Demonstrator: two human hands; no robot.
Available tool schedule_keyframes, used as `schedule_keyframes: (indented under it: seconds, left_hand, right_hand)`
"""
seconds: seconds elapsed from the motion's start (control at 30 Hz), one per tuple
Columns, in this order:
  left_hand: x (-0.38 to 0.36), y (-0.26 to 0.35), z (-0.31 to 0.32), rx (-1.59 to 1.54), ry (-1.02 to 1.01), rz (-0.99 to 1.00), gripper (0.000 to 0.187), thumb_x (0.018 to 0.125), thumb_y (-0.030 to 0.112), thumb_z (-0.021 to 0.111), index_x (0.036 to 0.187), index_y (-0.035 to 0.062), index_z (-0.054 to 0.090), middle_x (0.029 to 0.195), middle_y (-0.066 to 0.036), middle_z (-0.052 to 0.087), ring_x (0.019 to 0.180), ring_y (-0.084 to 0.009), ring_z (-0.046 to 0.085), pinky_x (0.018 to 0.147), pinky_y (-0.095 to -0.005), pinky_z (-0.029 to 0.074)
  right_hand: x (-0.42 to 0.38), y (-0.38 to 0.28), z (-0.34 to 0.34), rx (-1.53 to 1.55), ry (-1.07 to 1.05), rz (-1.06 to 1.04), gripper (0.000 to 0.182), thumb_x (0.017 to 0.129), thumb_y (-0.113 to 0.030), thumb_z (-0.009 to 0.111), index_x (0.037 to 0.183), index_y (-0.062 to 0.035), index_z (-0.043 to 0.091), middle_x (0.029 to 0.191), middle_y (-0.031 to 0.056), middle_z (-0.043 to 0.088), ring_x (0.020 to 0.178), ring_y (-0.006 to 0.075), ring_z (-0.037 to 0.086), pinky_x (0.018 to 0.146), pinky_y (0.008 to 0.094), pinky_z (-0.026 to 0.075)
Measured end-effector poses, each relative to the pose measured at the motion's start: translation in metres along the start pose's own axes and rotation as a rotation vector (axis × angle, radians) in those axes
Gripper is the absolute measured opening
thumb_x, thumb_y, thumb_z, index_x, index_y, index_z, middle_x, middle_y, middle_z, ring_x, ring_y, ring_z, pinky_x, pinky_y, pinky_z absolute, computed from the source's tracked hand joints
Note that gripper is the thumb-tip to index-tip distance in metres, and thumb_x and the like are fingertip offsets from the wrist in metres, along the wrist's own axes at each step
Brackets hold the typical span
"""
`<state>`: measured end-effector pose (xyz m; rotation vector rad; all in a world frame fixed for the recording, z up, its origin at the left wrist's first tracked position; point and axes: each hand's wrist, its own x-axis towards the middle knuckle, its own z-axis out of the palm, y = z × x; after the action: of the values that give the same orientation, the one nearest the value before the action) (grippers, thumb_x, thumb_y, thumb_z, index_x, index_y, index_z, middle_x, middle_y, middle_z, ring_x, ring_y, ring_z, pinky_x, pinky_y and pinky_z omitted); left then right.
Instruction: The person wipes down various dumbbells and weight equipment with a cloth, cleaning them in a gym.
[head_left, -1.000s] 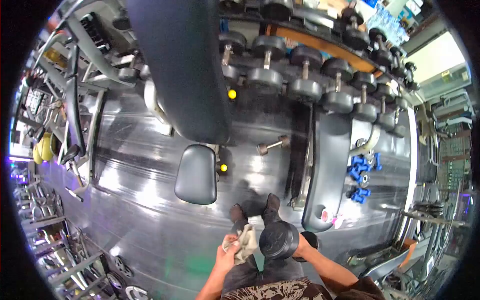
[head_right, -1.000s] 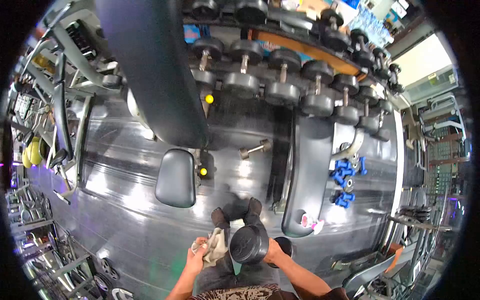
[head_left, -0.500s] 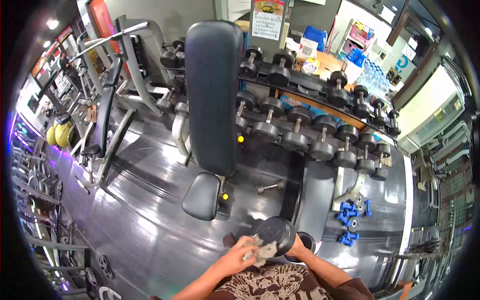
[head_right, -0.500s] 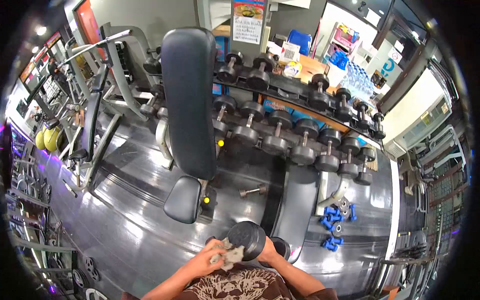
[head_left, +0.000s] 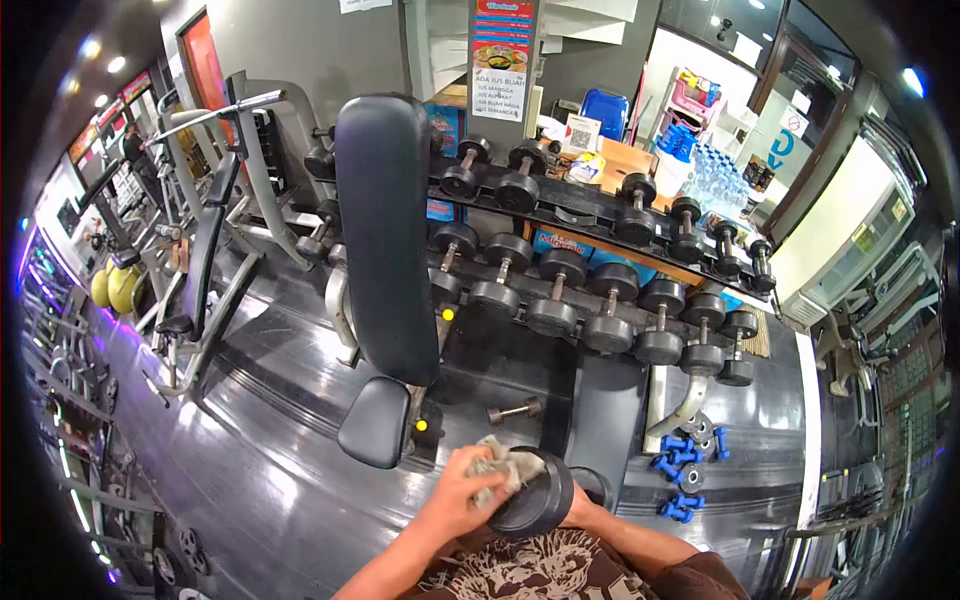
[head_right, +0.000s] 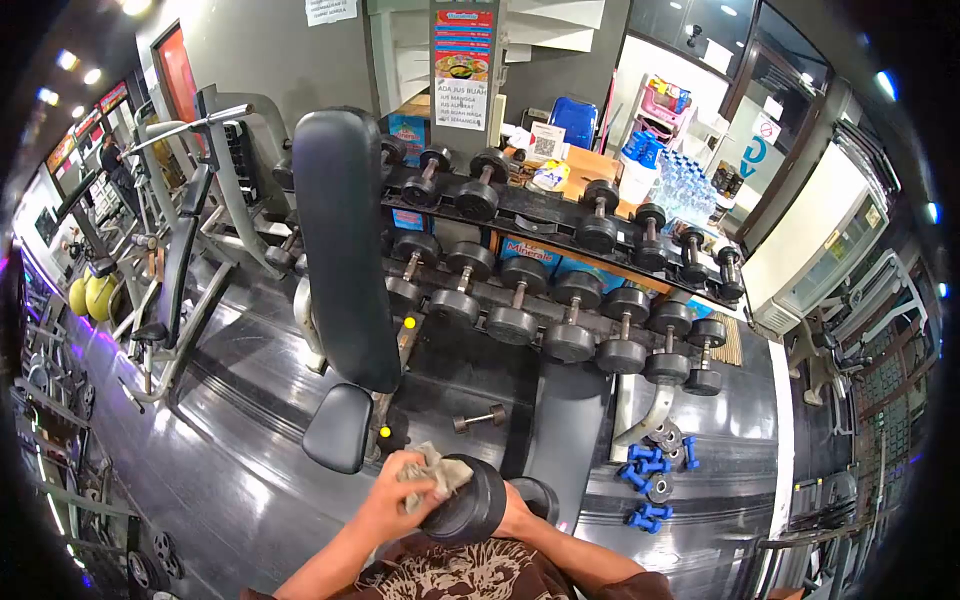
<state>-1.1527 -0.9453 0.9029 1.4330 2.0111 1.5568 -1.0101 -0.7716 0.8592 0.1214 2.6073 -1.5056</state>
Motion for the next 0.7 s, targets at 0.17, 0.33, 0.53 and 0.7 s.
schedule_keyframes:
  seconds: [0.17,0.33,0.53,0.7]
  left_hand:
    - [0.035,0.034,0.011,0.109,0.018,-0.023,0.018,0.078,0.014,0.077,0.092,0.0043,0.071,0.11,-0.013,0.055,0.104,-0.0309,0.056,0.09,-0.0374,0.047]
    - [0.052,0.138,0.012,0.362,-0.178,0.412,0.033,0.071,0.016,0.077,0.104,0.0171,0.073,0.107,-0.005,0.056,0.087,-0.0253,0.054,0.069,-0.0306,0.047]
    - [0.045,0.133,-0.048,0.224,-0.275,0.42,0.031,0.074,0.015,0.075,0.105,0.0164,0.072,0.103,-0.006,0.056,0.086,-0.026,0.056,0.076,-0.0308,0.049]
    - [0.087,0.063,-0.032,-0.543,0.18,-0.114,0.028,0.094,0.023,0.06,0.113,0.003,0.066,0.108,-0.008,0.06,0.098,-0.0175,0.058,0.09,-0.0314,0.045]
  right_hand:
    - [-0.019,0.015,-0.013,-0.262,0.098,-0.168,0.048,0.092,-0.034,0.06,0.132,-0.0086,0.051,0.131,0.0087,0.054,0.123,0.0217,0.049,0.104,0.0406,0.041]
    - [-0.047,0.011,-0.048,-0.169,0.247,-0.251,0.039,0.093,-0.032,0.058,0.123,-0.0088,0.049,0.122,0.0086,0.051,0.113,0.0216,0.049,0.098,0.0403,0.041]
    - [-0.077,-0.009,-0.109,-0.417,0.574,-0.465,0.029,0.094,-0.029,0.056,0.113,-0.009,0.047,0.11,0.0085,0.048,0.101,0.0214,0.049,0.091,0.0401,0.043]
    - [-0.082,-0.099,-0.162,0.34,0.63,-0.949,0.021,0.092,-0.021,0.056,0.078,-0.01,0.045,0.067,0.0059,0.048,0.06,0.0194,0.05,0.065,0.0388,0.049]
